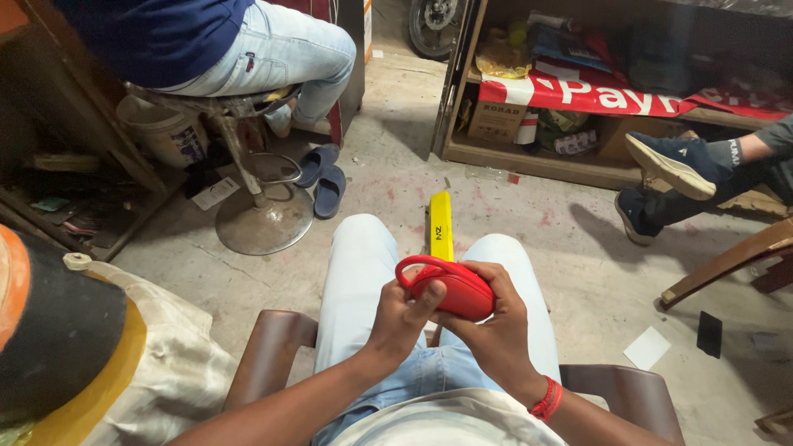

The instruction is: The person uses a screwdriver to adjust components inside a black electronic housing with a green circuit board. They then place the housing on the floor and pick up a red circular object, manipulating it with the screwdriver.

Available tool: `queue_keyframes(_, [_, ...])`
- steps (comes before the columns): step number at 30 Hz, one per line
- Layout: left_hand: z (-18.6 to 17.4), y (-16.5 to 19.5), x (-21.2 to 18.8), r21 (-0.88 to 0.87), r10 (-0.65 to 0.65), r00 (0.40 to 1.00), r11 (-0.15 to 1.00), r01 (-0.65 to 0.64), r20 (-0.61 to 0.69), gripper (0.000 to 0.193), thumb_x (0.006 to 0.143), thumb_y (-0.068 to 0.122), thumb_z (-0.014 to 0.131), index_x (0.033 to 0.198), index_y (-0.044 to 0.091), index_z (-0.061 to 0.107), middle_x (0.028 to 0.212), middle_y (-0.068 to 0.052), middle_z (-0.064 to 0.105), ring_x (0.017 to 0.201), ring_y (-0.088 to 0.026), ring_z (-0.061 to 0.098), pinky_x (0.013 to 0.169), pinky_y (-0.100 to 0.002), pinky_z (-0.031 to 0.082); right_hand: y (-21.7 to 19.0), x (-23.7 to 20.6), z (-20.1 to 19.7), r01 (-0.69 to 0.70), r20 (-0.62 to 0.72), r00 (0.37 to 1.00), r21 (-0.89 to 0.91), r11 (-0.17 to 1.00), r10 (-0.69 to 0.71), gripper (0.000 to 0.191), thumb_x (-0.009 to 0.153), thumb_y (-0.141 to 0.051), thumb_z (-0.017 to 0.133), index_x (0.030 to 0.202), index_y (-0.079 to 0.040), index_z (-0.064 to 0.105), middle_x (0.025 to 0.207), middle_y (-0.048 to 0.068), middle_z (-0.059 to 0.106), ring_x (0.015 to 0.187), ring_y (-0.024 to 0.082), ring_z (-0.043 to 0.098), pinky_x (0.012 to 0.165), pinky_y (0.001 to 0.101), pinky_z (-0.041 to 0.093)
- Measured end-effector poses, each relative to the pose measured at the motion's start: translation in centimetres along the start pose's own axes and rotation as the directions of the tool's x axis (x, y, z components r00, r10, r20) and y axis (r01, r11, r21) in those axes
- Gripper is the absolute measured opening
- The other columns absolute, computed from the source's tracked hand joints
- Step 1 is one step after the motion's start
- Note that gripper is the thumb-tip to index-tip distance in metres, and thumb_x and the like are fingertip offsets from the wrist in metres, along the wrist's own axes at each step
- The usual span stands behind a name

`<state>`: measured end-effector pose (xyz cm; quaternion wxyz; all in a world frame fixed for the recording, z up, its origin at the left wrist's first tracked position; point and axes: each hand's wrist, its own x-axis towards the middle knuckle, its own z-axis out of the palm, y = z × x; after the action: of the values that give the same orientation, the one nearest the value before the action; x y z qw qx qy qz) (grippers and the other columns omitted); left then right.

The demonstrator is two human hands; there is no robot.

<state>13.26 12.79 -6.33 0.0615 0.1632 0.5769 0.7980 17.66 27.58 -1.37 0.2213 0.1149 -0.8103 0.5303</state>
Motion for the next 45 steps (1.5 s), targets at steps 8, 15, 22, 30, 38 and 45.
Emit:
queue_keyframes(8, [0.2,0.4,-0.1,-0.123,-0.012,1.000,0.992,0.012,-0.002,0.056,0.091,0.052,0.071,0.116,0.001,0.069,0.104,-0.007,0.074,0.097,-0.013,0.068,0.086,-0.029,0.056,2.1,0.2,-0.7,-0.103,0.098,0.992,0.305,0.947,0.077,0.054,0.088,-0.019,0.077,0.135,0.001,0.058,0.123,0.011,0.069,0.114,0.017,0.068,0.100,0.0321,0.054])
queue_keyframes(15, [0.4,0.8,-0.4,-0.098,-0.006,1.000,0.995,0.008,0.022,0.054,0.091,0.049,0.072,0.116,0.001,0.068,0.107,-0.008,0.074,0.101,-0.014,0.068,0.089,-0.029,0.055,3.2,0.3,-1.0,-0.256,0.177,0.964,0.398,0.881,0.200,0.044,0.093,-0.027,0.073,0.125,0.004,0.068,0.113,0.012,0.075,0.105,0.016,0.069,0.097,0.0326,0.055])
queue_keyframes(22, [0.1,1.0,-0.3,-0.109,-0.009,0.999,0.994,0.014,0.045,0.055,0.091,0.049,0.072,0.118,0.001,0.067,0.108,-0.007,0.074,0.102,-0.014,0.068,0.091,-0.030,0.055,2.9,0.6,-1.2,-0.283,0.209,0.955,0.445,0.849,0.209,0.045,0.092,-0.026,0.073,0.125,0.004,0.065,0.115,0.011,0.074,0.106,0.015,0.069,0.097,0.0320,0.055])
queue_keyframes(30, [0.5,0.6,0.1,-0.086,-0.229,0.971,0.971,0.223,-0.067,0.060,0.088,0.053,0.069,0.116,0.001,0.066,0.105,-0.010,0.074,0.096,-0.015,0.072,0.085,-0.030,0.061,3.9,0.0,-0.1,-0.322,0.153,0.947,0.474,0.819,0.284,0.042,0.096,-0.025,0.069,0.127,0.003,0.065,0.114,0.012,0.073,0.104,0.014,0.067,0.094,0.0309,0.055])
queue_keyframes(38, [0.6,0.3,0.0,-0.108,-0.354,0.931,0.933,0.344,-0.086,0.072,0.083,0.063,0.064,0.121,0.002,0.060,0.103,-0.009,0.072,0.090,-0.016,0.073,0.076,-0.032,0.062,3.7,-1.5,0.9,-0.223,0.190,0.967,0.313,0.923,0.170,0.043,0.100,-0.025,0.061,0.134,0.000,0.050,0.113,0.012,0.067,0.088,0.014,0.068,0.076,0.0287,0.059])
queue_keyframes(45, [0.4,0.2,0.0,-0.025,-0.325,0.942,0.946,0.324,-0.088,0.067,0.081,0.057,0.072,0.118,0.003,0.059,0.100,-0.009,0.072,0.087,-0.014,0.070,0.073,-0.029,0.059,4.2,-1.1,0.6,-0.197,0.293,0.951,0.337,0.921,0.096,0.043,0.100,-0.023,0.063,0.131,-0.002,0.041,0.120,0.015,0.064,0.091,0.014,0.067,0.077,0.0295,0.060])
